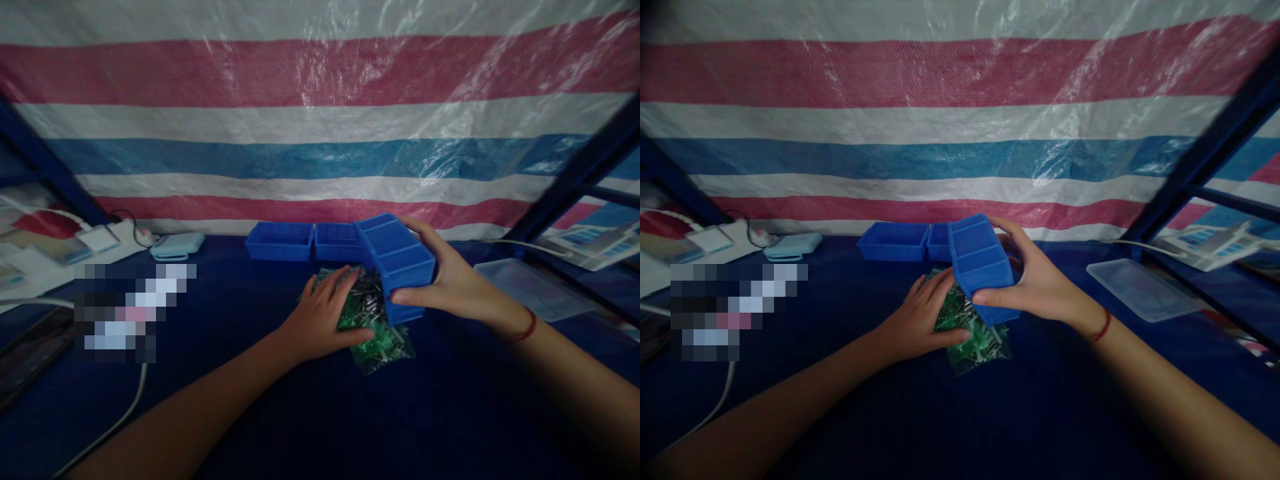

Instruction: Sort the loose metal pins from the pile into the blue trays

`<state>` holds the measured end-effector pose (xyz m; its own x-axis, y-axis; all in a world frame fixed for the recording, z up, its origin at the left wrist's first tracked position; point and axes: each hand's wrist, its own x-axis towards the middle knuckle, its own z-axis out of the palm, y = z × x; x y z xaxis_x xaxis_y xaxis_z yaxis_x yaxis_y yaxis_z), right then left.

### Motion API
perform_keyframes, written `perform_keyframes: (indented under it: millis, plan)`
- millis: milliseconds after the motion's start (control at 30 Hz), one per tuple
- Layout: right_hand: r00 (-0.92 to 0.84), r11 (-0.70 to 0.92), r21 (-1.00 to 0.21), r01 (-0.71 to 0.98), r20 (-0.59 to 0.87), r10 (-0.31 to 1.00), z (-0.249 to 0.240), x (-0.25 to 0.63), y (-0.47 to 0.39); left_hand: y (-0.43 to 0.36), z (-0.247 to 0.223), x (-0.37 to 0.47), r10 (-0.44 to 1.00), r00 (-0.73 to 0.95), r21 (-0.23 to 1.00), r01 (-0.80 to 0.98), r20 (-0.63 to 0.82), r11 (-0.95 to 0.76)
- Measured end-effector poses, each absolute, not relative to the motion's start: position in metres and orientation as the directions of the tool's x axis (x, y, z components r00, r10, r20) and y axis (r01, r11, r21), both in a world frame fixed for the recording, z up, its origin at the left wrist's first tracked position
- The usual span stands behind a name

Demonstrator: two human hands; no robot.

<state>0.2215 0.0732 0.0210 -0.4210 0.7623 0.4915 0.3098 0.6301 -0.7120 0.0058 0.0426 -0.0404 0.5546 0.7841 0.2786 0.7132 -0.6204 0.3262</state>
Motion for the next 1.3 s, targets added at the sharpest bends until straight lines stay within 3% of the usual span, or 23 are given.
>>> perform_keyframes:
  millis: [467, 767, 1300]
  plan:
    - [-0.390, 0.664, -0.681, 0.309, 0.546, 0.741, 0.038, 0.207, 0.074, 0.043, -0.042, 0.004, 0.787, 0.529, 0.349, 0.706, 0.318, -0.616]
    - [-0.515, 0.642, -0.677, 0.360, 0.429, 0.742, 0.029, 0.212, 0.073, 0.043, -0.039, 0.005, 0.725, 0.614, 0.253, 0.682, 0.313, -0.686]
    - [-0.512, 0.609, -0.634, 0.477, 0.363, 0.779, 0.031, 0.244, 0.075, 0.044, -0.038, 0.005, 0.707, 0.626, 0.223, 0.676, 0.330, -0.702]
